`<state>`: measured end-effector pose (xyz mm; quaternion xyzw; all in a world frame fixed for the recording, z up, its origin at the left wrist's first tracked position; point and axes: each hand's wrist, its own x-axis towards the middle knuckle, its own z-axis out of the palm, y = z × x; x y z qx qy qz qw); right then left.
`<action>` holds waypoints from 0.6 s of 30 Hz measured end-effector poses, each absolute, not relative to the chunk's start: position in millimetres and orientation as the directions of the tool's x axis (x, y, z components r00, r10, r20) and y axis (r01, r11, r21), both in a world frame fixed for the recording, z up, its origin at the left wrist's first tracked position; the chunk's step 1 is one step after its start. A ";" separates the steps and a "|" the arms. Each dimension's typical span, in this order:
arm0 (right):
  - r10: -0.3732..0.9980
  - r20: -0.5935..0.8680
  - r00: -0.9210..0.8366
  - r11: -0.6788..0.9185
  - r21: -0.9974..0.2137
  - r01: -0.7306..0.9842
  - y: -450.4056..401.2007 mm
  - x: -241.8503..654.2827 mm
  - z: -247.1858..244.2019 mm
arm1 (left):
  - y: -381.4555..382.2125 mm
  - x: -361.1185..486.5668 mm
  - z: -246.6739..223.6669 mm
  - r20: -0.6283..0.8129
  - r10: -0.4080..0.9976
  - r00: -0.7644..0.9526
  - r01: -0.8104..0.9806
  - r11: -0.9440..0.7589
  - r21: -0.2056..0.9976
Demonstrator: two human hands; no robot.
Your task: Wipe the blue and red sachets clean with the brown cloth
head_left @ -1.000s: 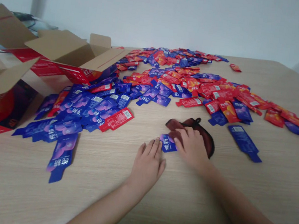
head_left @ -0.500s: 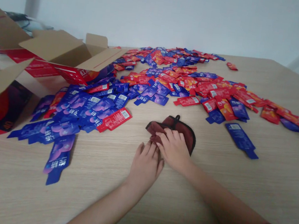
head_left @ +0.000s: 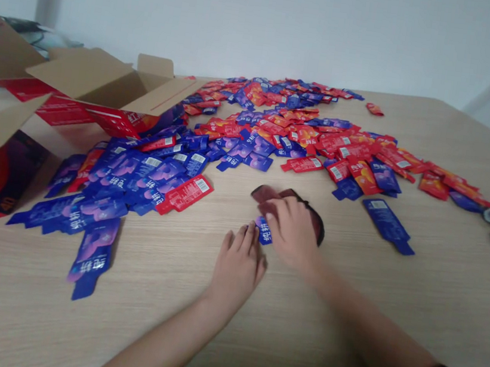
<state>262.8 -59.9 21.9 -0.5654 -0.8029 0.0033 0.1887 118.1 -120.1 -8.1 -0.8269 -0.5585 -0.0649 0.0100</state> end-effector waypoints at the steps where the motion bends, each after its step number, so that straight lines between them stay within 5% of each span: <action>1: 0.888 0.286 -0.361 0.422 -0.192 0.886 -63.9 252.5 19.4 | -120.1 117.4 -8.0 0.115 0.919 0.376 0.922 -0.383 0.049; 4: 0.867 0.242 -0.436 0.470 -0.101 0.877 -71.0 247.9 7.9 | -120.1 115.5 -6.8 0.112 0.917 0.383 0.919 -0.390 0.049; 10: 0.966 0.192 -0.170 0.180 -0.035 0.983 -53.5 322.9 -1.1 | -120.4 117.5 -4.6 0.115 0.926 0.361 0.925 -0.371 0.081; 14: 0.968 0.211 -0.135 0.168 -0.146 0.975 -42.5 326.5 18.5 | -120.6 120.1 -4.5 0.101 0.934 0.344 0.931 -0.353 0.090; 18: 0.896 0.315 -0.311 0.400 -0.273 0.875 -54.4 274.4 30.2 | -121.3 118.8 -4.0 0.118 0.929 0.351 0.927 -0.363 0.096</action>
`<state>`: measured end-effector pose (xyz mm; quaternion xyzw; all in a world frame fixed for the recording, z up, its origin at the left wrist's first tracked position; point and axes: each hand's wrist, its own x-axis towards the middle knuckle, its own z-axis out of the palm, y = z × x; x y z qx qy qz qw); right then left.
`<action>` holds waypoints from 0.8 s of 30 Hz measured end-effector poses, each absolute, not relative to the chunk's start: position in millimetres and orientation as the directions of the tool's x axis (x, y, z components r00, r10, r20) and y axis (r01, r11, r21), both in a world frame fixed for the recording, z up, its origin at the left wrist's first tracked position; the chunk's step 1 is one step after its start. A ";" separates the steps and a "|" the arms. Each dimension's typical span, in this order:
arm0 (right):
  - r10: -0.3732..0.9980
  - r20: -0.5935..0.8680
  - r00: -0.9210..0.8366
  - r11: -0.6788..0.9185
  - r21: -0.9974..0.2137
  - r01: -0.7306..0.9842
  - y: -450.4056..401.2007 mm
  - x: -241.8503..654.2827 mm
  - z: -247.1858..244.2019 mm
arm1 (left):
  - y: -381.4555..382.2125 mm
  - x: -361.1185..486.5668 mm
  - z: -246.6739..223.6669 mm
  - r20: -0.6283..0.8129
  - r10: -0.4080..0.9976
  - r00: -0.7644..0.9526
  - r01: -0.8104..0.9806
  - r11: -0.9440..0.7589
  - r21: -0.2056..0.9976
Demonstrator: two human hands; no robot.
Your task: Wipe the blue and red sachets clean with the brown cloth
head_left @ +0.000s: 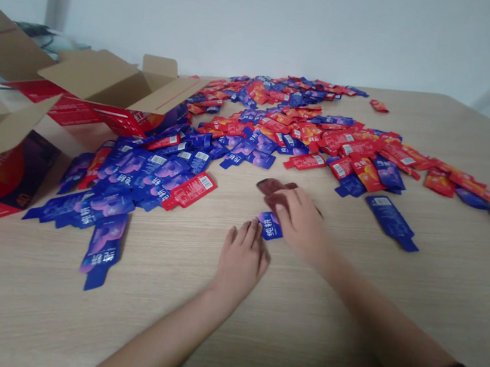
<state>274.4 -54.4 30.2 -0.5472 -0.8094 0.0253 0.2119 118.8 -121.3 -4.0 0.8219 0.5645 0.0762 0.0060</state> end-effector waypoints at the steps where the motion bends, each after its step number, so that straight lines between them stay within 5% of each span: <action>1: 0.880 0.294 -0.373 0.446 -0.244 0.861 -59.6 262.5 28.0 | -121.6 117.9 -3.6 0.122 0.929 0.348 0.928 -0.360 0.098; 6: 0.891 0.213 -0.400 0.418 -0.046 0.907 -70.8 268.0 2.6 | -120.5 111.3 -0.3 0.115 0.933 0.342 0.926 -0.355 0.125; 12: 0.970 0.163 -0.179 0.188 -0.042 0.981 -46.4 332.4 9.8 | -116.6 107.2 0.9 0.097 0.925 0.367 0.914 -0.378 0.146; 17: 0.913 0.277 -0.298 0.356 -0.189 0.915 -47.0 284.5 33.5 | -116.3 111.1 2.6 0.083 0.927 0.366 0.918 -0.374 0.131; 21: 0.869 0.221 -0.443 0.470 -0.090 0.878 -67.2 250.0 20.2 | -117.7 114.0 3.5 0.068 0.935 0.348 0.929 -0.354 0.106; 24: 0.905 0.195 -0.379 0.397 -0.061 0.916 -70.4 276.4 4.4 | -118.9 114.7 1.9 0.084 0.936 0.342 0.932 -0.349 0.101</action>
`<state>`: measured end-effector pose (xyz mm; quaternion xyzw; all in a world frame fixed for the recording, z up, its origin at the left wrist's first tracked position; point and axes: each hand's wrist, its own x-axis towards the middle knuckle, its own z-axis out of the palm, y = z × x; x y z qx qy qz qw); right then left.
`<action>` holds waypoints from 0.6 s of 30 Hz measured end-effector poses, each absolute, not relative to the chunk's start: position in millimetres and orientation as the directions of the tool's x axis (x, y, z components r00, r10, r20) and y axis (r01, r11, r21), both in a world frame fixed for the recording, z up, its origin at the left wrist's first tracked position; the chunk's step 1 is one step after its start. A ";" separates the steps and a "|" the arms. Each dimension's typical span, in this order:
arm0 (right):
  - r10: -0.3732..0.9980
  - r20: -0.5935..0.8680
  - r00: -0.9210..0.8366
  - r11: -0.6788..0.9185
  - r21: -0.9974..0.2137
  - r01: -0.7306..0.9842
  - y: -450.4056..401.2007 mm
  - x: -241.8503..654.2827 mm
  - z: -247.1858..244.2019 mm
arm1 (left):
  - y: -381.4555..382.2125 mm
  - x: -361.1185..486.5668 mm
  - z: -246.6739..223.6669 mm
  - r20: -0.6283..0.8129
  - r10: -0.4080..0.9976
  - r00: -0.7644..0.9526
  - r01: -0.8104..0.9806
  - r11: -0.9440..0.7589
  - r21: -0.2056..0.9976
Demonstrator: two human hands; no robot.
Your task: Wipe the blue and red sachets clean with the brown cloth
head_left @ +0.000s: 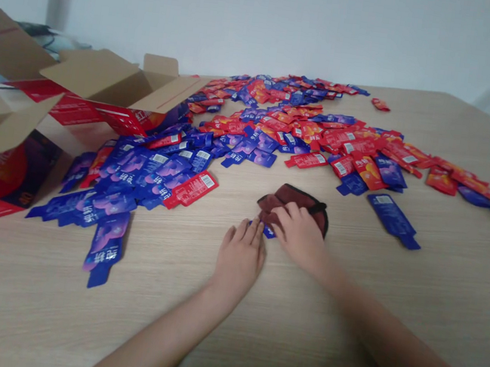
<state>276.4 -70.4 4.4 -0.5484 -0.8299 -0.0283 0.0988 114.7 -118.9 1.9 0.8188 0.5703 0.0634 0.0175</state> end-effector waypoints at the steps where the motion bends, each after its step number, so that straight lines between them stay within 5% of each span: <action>1: 0.927 0.191 -0.322 0.341 -0.075 0.937 -68.0 292.5 1.3 | -119.1 114.9 1.2 0.087 0.936 0.341 0.932 -0.349 0.099; 6: 0.985 0.118 -0.128 0.148 -0.183 0.972 -48.2 348.0 14.3 | -119.5 115.9 -0.8 0.060 0.940 0.335 0.937 -0.339 0.084; 11: 0.927 0.282 -0.249 0.333 -0.311 0.890 -52.7 293.2 37.2 | -119.9 116.6 -0.9 0.054 0.941 0.333 0.939 -0.336 0.077; 15: 0.875 0.195 -0.444 0.476 -0.167 0.864 -68.7 264.0 19.9 | -120.5 116.4 -1.0 0.045 0.944 0.328 0.941 -0.330 0.073; 18: 0.928 0.175 -0.330 0.354 -0.127 0.927 -67.1 292.8 4.7 | -121.0 116.4 -0.9 0.064 0.942 0.329 0.939 -0.333 0.086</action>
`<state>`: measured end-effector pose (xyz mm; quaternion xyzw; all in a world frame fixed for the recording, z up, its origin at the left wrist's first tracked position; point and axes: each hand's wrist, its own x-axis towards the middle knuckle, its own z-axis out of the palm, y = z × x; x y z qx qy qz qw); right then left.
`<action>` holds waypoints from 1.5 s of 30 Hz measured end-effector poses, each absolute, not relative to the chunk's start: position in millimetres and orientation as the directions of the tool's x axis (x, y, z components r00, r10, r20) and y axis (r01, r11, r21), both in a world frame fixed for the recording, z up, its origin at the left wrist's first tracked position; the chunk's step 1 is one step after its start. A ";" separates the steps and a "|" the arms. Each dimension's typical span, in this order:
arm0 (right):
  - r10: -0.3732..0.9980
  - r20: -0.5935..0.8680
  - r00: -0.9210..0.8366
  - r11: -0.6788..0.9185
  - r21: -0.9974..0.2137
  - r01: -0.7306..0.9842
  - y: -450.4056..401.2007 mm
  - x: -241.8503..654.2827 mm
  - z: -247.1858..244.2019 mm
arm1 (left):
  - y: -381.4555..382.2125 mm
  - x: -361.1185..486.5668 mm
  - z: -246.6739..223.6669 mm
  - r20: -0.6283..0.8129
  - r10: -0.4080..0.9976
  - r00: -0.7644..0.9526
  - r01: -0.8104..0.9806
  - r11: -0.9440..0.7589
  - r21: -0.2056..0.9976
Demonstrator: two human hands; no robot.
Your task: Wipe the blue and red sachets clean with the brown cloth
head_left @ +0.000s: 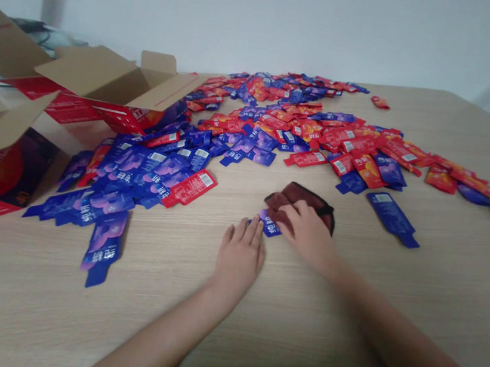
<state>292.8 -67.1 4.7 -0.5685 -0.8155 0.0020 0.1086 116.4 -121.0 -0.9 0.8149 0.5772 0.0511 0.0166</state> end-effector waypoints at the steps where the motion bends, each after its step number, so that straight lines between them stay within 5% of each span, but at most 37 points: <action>1: 0.951 0.173 -0.256 0.282 -0.145 0.948 -63.2 307.3 2.9 | -121.2 116.6 -1.0 0.069 0.942 0.330 0.938 -0.335 0.091; 5: 0.989 0.089 -0.115 0.132 -0.211 0.969 -44.5 342.1 15.9 | -121.2 118.1 -1.5 0.051 0.946 0.321 0.941 -0.324 0.095; 10: 0.946 0.234 -0.224 0.292 -0.321 0.901 -51.2 290.3 37.0 | -120.6 119.7 0.2 0.032 0.948 0.317 0.944 -0.319 0.084; 14: 0.908 0.188 -0.373 0.405 -0.179 0.896 -70.7 251.5 21.3 | -120.0 119.8 1.5 0.032 0.944 0.328 0.942 -0.330 0.063; 18: 0.943 0.177 -0.281 0.302 -0.106 0.947 -68.5 278.0 2.9 | -120.2 118.7 -0.1 0.064 0.943 0.326 0.941 -0.330 0.075; 24: 0.993 0.113 -0.036 0.067 -0.277 0.958 -52.0 320.4 13.1 | -120.4 119.9 0.8 0.055 0.940 0.337 0.938 -0.340 0.069; 29: 0.941 0.207 -0.269 0.335 -0.435 0.836 -72.4 279.1 22.1 | -119.1 121.7 3.2 0.043 0.939 0.341 0.938 -0.343 0.044; 32: 0.907 0.184 -0.379 0.421 -0.346 0.838 -74.8 277.5 13.7 | -120.2 122.1 1.6 0.042 0.940 0.338 0.940 -0.339 0.038; 37: 0.979 0.176 -0.100 0.140 -0.227 0.964 -52.6 331.7 2.2 | -117.8 122.5 7.1 0.048 0.941 0.335 0.938 -0.338 0.075; 40: 0.975 0.195 -0.105 0.139 -0.168 0.976 -46.4 349.7 1.6 | -103.3 121.8 18.7 0.037 0.947 0.318 0.937 -0.320 0.141; 45: 0.959 0.243 -0.149 0.199 -0.199 0.960 -44.4 346.1 -3.2 | -65.5 124.7 20.4 0.020 0.966 0.258 0.947 -0.257 0.192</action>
